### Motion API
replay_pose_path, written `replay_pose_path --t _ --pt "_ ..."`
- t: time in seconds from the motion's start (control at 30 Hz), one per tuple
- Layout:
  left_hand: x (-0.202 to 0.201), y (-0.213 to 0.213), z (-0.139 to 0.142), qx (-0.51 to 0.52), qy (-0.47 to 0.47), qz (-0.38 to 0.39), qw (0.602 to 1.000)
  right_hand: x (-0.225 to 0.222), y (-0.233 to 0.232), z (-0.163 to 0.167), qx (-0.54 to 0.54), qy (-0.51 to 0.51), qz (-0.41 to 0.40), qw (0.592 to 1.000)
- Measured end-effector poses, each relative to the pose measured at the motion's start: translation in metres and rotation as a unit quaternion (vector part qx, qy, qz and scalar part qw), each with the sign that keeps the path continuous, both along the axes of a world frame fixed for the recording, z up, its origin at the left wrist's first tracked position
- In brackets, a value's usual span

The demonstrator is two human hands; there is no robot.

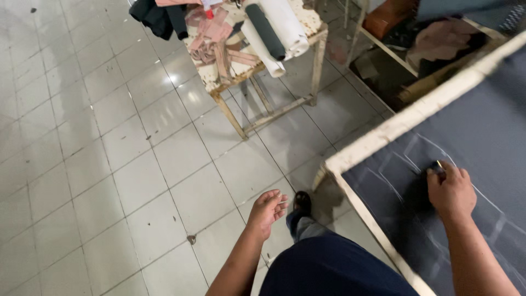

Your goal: The person places a pink paper pattern on a large piece of dark fabric laid on a table and traces its outline with a pencil. They repeat this process multiple times across the fabric surface.

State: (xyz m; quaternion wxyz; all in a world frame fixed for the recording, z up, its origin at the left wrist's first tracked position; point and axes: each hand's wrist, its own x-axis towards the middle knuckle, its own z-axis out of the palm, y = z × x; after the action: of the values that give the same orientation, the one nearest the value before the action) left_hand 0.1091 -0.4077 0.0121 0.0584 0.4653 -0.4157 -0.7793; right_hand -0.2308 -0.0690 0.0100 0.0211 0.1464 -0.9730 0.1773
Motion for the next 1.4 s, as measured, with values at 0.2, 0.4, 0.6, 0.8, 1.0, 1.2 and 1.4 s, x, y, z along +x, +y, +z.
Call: replay_pose_path --t 0.2,0.4,0.6,0.8,1.0,1.2,1.4 --pt "-0.049 -0.112 -0.009 -0.036 -0.058 -0.023 0.997 -0.072 -0.106 -0.013 -0.013 0.057 -0.020 0.998" --pt "-0.122 -0.210 -0.015 -0.115 -0.056 -0.068 0.990 -0.102 -0.135 -0.033 0.040 0.107 -0.080 0.990" --pt "-0.241 -0.315 -0.041 -0.250 -0.044 -0.140 0.957 -0.100 -0.217 -0.001 0.009 -0.035 -0.092 0.995" --pt "-0.405 -0.411 -0.045 -0.515 -0.053 -0.153 0.842 -0.127 -0.454 0.024 -0.053 -0.082 0.159 0.983" --pt "-0.459 -0.485 -0.052 -0.356 -0.050 -0.212 0.909 -0.208 -0.634 0.042 0.100 -0.177 0.108 0.973" --pt "-0.432 -0.540 -0.078 -0.220 0.049 -0.273 0.935 -0.277 -0.717 0.013 0.180 -0.131 0.155 0.962" --pt "-0.442 -0.593 -0.071 -0.279 -0.066 -0.195 0.938 -0.300 -0.740 -0.014 0.210 -0.256 0.101 0.938"
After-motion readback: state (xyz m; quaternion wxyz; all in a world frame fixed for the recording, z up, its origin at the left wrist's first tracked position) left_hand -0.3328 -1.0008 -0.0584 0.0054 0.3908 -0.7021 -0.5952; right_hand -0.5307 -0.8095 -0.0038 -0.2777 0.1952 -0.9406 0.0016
